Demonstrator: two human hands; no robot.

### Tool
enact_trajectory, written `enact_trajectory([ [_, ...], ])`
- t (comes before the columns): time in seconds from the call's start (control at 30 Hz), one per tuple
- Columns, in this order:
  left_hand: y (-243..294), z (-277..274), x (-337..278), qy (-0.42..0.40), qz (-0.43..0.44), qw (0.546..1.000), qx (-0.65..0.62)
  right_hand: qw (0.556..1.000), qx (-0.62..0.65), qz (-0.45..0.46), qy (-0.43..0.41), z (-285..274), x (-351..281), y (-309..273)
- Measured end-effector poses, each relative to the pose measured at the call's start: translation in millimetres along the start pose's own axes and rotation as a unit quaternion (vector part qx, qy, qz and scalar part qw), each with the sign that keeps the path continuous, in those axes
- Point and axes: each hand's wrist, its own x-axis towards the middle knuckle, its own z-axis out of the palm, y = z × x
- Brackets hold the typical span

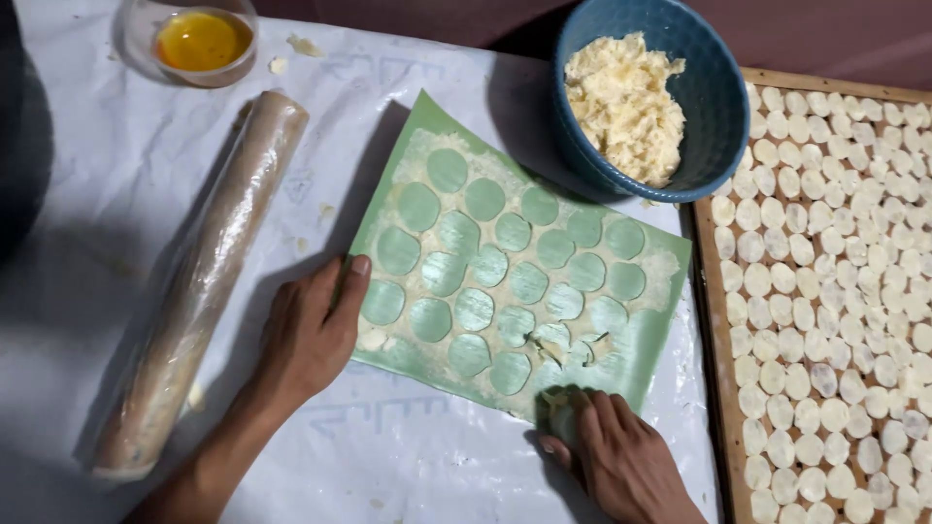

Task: Rolling out dough on a plastic mat and arranging the resulting pieces on a drying tray.

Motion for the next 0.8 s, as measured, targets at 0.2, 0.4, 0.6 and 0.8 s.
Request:
enact_trajectory([
  [0.2,-1.3,-3.8,-2.9,-0.034,0.026,0.997,-0.061,0.995,0.03,-0.089,0.029,-24.5,84.7,-56.8],
  [0.4,6.3,-10.8,-8.3,-0.082,-0.019,0.995,-0.047,0.98,0.053,-0.15,0.116,-29.0,144.9,-106.5],
  [0.6,9.5,-19.3,-9.4,-0.154,-0.034,0.973,-0.167,0.971,0.051,-0.114,0.202,-34.4,171.9,-130.5],
  [0.8,1.0,-21.3,-2.3,-0.19,-0.017,0.961,-0.198,0.982,0.161,0.082,0.06,-42.7,186.2,-97.1],
])
